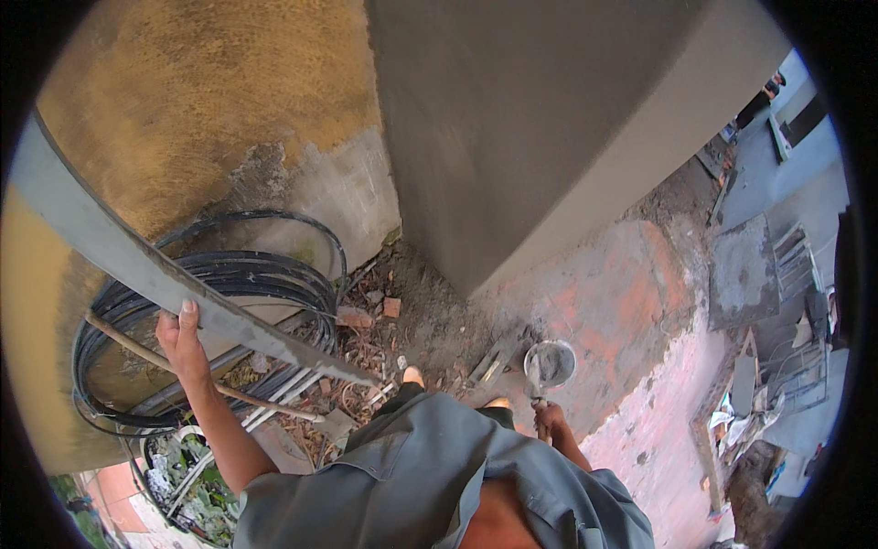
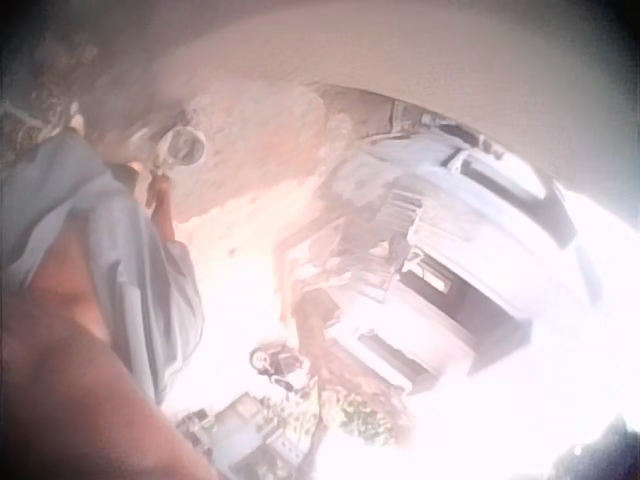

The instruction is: The person scoops cement from a bucket with a trowel and applies it to a wall corner, smoothing the surface repeatedly. The person uses a straightedge to level the plastered corner and continues applying and smoothing the cement along the wall edge.

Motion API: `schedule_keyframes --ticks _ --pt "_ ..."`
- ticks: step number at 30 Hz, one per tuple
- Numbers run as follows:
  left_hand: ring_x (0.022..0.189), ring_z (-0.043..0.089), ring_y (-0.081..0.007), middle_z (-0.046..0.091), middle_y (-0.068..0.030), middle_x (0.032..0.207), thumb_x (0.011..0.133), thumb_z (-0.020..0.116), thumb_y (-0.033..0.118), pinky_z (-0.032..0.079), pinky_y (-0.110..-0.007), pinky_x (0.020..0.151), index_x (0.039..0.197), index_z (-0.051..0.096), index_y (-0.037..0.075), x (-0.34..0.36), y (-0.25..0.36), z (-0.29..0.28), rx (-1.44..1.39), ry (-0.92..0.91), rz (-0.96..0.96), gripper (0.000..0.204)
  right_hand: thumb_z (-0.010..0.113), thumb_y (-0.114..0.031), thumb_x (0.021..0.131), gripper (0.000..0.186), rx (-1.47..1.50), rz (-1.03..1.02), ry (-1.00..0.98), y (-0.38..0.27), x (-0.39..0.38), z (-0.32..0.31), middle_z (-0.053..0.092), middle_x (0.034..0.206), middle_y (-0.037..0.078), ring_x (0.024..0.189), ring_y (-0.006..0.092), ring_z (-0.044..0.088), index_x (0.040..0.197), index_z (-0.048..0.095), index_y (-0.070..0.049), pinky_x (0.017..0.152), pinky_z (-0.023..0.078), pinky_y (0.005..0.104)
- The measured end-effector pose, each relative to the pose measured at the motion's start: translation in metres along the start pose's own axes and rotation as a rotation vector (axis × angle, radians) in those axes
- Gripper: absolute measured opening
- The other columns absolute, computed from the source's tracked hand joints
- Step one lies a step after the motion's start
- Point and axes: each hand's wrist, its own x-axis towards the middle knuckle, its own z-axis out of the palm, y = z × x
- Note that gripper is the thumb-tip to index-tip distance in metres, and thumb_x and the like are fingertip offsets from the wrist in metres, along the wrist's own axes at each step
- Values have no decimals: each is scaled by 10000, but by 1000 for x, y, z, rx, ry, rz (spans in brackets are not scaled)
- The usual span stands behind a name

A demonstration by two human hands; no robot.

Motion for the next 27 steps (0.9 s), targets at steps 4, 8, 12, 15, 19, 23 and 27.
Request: schedule_keyframes --ticks 4,8,12,15,19,23,27 --pt "861 546 -180 623 -89 930 904 611 331 438 -328 801 1007 616 -50 0 -64 -24 7 40 -136 394 705 -230 843 269 -24 33 -7 -4 -8 14 550 620 95 458 223 528 905 554 -16 403 451 374" --pt "853 547 -180 626 -85 940 918 604 296 443 -331 801 1048 602 -54 -18 -136 -41 58 8 -269 373 719 -225 846 263 -62 58 -19 0 -12 25 557 634 77 490 198 524 927 573 -22 437 428 367" --pt "841 545 -181 619 -73 933 932 595 264 449 -334 791 1082 589 -59 -38 -192 -39 -88 100 -353 357 724 -219 854 246 -57 86 -9 -2 -14 34 567 665 48 526 169 514 946 588 -36 470 405 350" --pt "822 544 -171 613 -59 919 940 589 271 450 -321 749 1086 589 -59 -36 -215 -57 -51 121 -321 361 752 -271 832 311 -169 61 -11 -8 -15 35 597 698 44 552 167 545 962 593 -38 486 420 352" --pt "769 544 -162 608 -57 898 940 589 343 445 -310 647 1077 588 -60 -29 -237 -70 -90 191 -444 426 764 -284 819 308 -83 53 -45 -10 -15 38 597 681 42 544 165 551 942 608 -48 484 424 353" --pt "719 546 -170 606 -68 880 931 589 418 442 -319 587 1064 589 -63 -18 -256 -71 13 162 -516 500 749 -241 823 255 -143 -61 -2 -6 -13 40 586 649 34 540 165 556 970 668 -48 482 445 340" --pt "707 558 -191 609 -98 867 926 587 453 455 -321 594 1029 586 -82 -17 -264 -62 70 239 -604 545 702 -274 855 242 -130 -14 -5 -3 -19 42 587 643 60 500 184 549 909 628 -50 457 447 352"
